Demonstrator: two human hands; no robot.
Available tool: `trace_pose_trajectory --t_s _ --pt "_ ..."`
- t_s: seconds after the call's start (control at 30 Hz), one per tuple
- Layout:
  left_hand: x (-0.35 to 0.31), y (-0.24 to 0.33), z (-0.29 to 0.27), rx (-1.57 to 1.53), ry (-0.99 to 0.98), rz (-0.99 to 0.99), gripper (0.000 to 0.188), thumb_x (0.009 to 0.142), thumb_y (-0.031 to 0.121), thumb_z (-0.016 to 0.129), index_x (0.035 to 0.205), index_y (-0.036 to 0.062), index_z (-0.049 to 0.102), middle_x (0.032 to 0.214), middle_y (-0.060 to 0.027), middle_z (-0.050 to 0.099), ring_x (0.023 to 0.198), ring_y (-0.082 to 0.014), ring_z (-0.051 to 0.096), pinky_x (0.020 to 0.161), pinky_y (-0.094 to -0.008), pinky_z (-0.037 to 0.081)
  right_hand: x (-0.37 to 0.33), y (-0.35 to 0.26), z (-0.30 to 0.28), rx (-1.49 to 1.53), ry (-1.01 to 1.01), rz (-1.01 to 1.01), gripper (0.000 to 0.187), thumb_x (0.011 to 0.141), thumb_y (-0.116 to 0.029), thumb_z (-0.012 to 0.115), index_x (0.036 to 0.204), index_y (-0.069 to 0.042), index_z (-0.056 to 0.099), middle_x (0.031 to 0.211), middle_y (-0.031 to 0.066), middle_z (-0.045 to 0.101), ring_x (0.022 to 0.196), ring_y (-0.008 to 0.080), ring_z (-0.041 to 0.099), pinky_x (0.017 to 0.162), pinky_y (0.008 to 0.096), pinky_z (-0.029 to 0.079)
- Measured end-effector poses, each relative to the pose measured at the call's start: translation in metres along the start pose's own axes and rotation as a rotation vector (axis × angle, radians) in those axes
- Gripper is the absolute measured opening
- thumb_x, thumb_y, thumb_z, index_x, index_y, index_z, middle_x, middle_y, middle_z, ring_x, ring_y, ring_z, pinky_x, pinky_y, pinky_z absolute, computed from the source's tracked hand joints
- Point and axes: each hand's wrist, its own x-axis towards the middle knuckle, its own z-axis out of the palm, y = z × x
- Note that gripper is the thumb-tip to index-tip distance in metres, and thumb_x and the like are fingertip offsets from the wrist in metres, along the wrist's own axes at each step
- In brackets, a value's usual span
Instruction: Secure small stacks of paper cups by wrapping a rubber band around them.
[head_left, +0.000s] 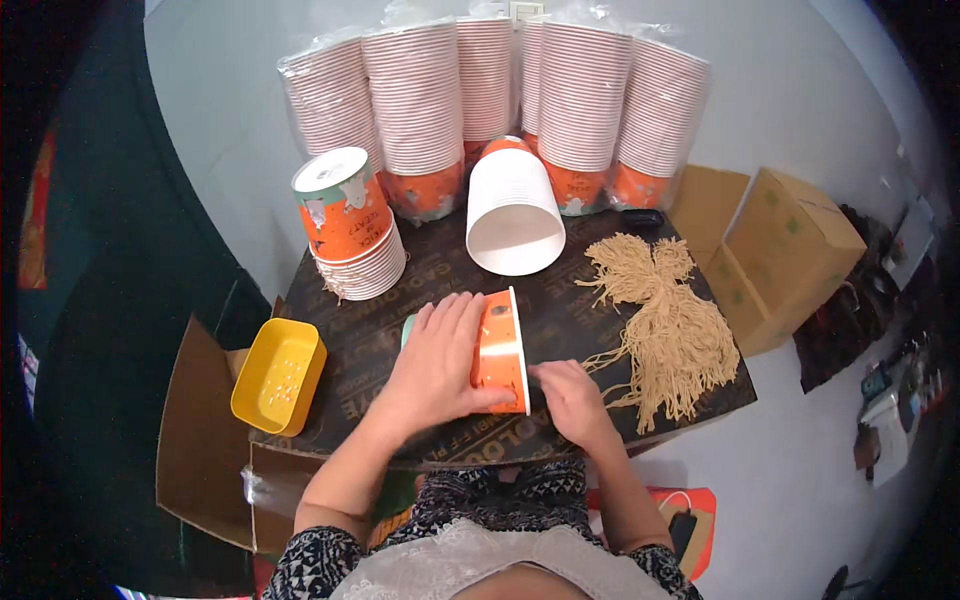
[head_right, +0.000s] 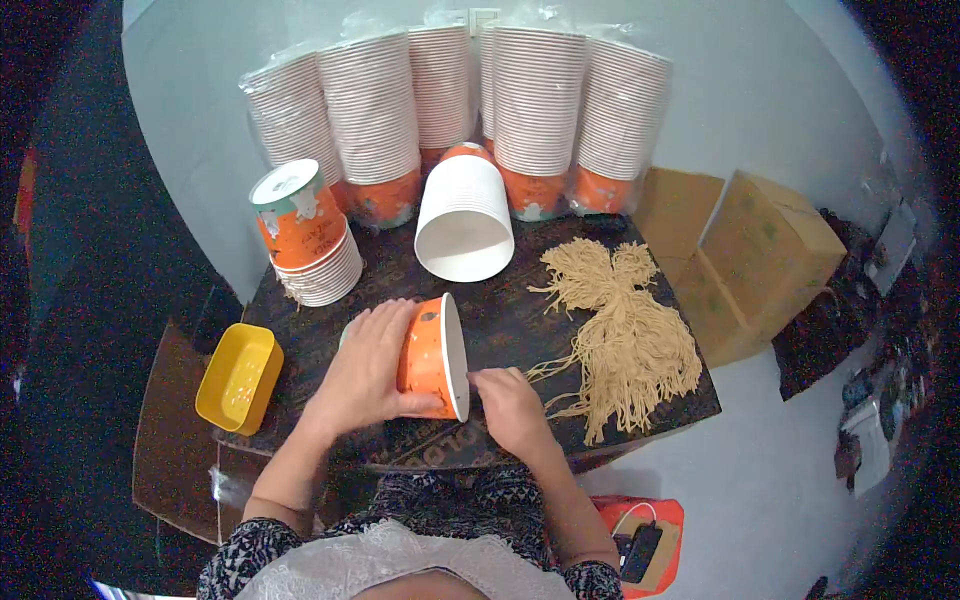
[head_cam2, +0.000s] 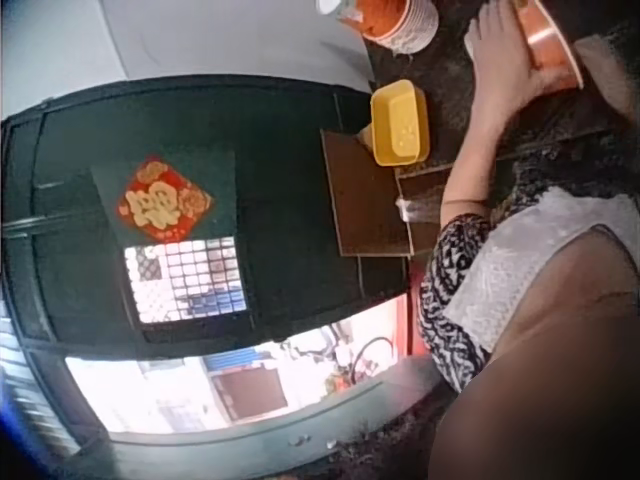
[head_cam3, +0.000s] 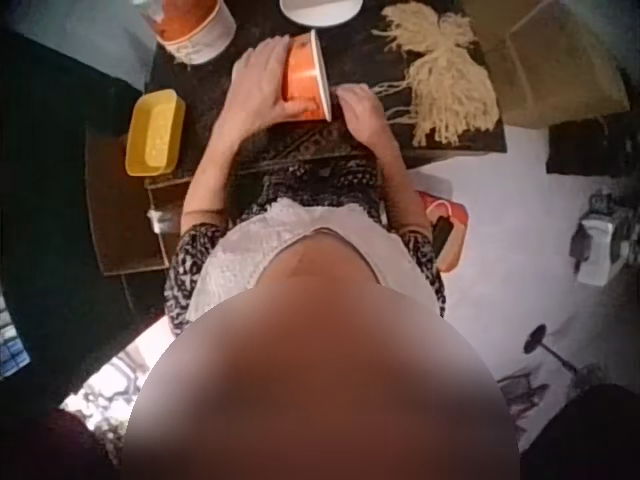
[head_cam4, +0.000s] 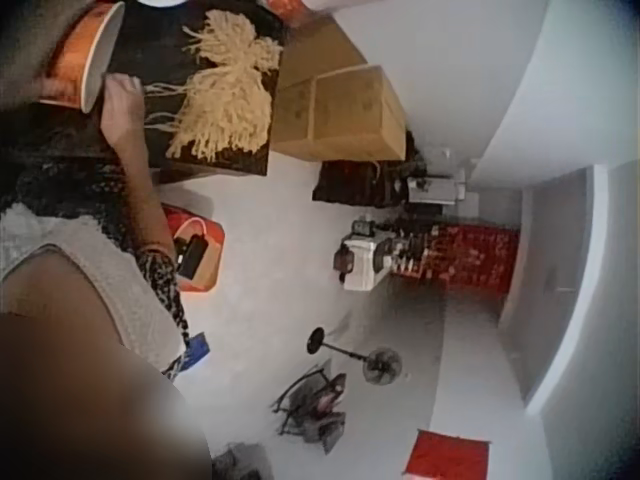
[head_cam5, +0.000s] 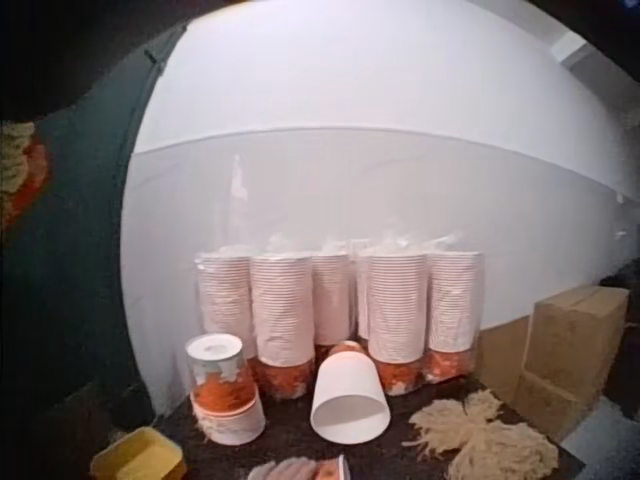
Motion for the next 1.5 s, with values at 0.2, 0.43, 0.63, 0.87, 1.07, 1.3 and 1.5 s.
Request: trace_pose_trajectory --t_s 0.2,0.43,0.63,0.87,1.07,1.3,1.5 --pt "-0.026 0.029 0.008 0.085 0.099 -0.037 0.105 0.065 0.044 0.084 0.139 -0.0124 0.034 0.141 -0.0314 0.039 0.135 -0.0474 0.036 0.112 -0.0583 0.025 0.011 -0.040 -0.004 1.015 0.090 0.372 0.024 0.100 -0.013 0.052 0.115 0.003 0.062 0.106 0.0061 0.066 0.093 0.0090 0.061 0.081 0.0268 0.050" --pt "-0.045 0.021 0.026 -0.090 0.288 -0.030 0.078 0.074 0.017 0.079 0.138 -0.0042 0.040 0.142 -0.0270 0.042 0.135 -0.0465 0.037 0.112 -0.0577 0.026 0.003 -0.054 0.011 0.936 0.144 0.377 0.011 0.097 -0.006 0.057 0.100 0.003 0.062 0.089 -0.0006 0.061 0.081 0.0038 0.054 0.070 0.0220 0.047" --pt "-0.043 0.028 0.024 -0.260 0.489 -0.094 0.045 0.072 -0.002 0.075 0.113 -0.0014 0.057 0.121 -0.0206 0.057 0.118 -0.0424 0.053 0.104 -0.0519 0.040 -0.004 -0.056 0.014 0.950 0.133 0.267 0.007 0.094 -0.002 0.058 0.097 0.003 0.061 0.090 -0.0002 0.058 0.079 0.0050 0.052 0.070 0.0217 0.045" --pt "-0.040 0.029 0.026 -0.251 0.521 -0.078 0.040 0.070 -0.004 0.075 0.106 0.0001 0.059 0.116 -0.0189 0.058 0.116 -0.0412 0.055 0.103 -0.0538 0.041 -0.008 -0.054 0.015 0.919 0.066 0.217 0.008 0.094 -0.001 0.058 0.101 0.003 0.060 0.093 0.0009 0.059 0.085 0.0065 0.055 0.077 0.0224 0.045" --pt "-0.042 0.032 0.028 -0.315 0.515 -0.058 0.032 0.070 -0.004 0.076 0.095 0.0031 0.058 0.115 -0.0179 0.059 0.117 -0.0404 0.055 0.105 -0.0579 0.039 0.005 -0.056 0.020 1.296 0.022 0.352 0.019 0.097 -0.009 0.057 0.113 0.002 0.057 0.107 0.0039 0.061 0.097 0.0083 0.058 0.087 0.0253 0.047" --pt "-0.044 0.033 0.029 -0.347 0.519 -0.049 0.029 0.071 -0.003 0.076 0.091 0.0044 0.057 0.115 -0.0170 0.059 0.116 -0.0404 0.056 0.108 -0.0598 0.034 0.005 -0.065 0.024 1.444 0.056 0.375 0.025 0.095 -0.010 0.060 0.117 0.003 0.056 0.112 0.0055 0.062 0.103 0.0113 0.059 0.093 0.0282 0.048" --pt "-0.044 0.032 0.029 -0.322 0.489 -0.030 0.030 0.071 -0.002 0.077 0.094 0.0047 0.058 0.114 -0.0166 0.059 0.119 -0.0403 0.055 0.112 -0.0625 0.026 0.003 -0.074 0.027 1.464 0.091 0.386 0.023 0.096 -0.008 0.060 0.116 0.003 0.057 0.113 0.0060 0.062 0.103 0.0112 0.059 0.091 0.0272 0.050"
